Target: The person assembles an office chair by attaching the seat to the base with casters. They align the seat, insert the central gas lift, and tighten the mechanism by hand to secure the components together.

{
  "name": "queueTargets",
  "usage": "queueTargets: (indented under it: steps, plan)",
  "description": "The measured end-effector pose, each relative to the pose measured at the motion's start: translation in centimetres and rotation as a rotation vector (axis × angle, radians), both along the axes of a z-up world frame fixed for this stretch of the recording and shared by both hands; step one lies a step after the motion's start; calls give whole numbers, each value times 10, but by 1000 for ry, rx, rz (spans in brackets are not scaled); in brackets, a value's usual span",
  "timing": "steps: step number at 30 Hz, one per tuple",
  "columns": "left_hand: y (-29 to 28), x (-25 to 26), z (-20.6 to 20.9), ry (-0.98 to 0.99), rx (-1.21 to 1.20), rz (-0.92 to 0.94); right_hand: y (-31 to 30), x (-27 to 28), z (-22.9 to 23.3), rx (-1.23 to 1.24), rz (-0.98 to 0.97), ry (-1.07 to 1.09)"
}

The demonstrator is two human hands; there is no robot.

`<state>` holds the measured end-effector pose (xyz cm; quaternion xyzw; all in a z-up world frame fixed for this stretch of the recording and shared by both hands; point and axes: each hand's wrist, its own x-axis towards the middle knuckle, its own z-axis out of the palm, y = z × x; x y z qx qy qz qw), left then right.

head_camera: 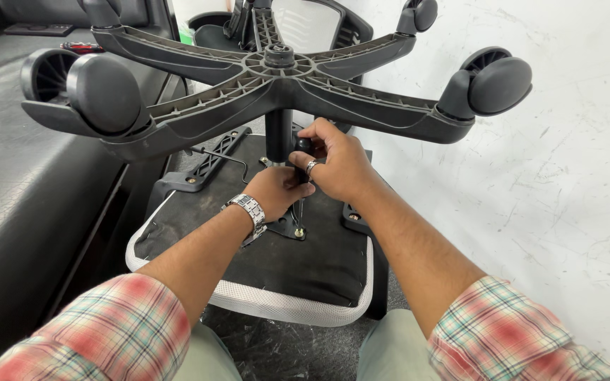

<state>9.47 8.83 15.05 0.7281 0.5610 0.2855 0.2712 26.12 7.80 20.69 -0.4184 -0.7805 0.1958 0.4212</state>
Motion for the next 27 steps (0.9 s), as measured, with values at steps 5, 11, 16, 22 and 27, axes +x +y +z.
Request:
queueTargets:
  steps: [5,11,16,22,27]
  plan:
    - [0,4,-2,-19,31,-11,-5,-5,3,-35,-152,-22]
    - [2,4,-8,-67,25,-52,-3,0,-1,-68,54,66]
    - [2,4,-9,-92,5,-28,1,5,2,-91,128,51]
    - [3,7,-8,-76,10,2,0,-1,4,35,-112,13]
    - [-1,8,-7,-77,13,-26,-2,-9,1,48,-190,83]
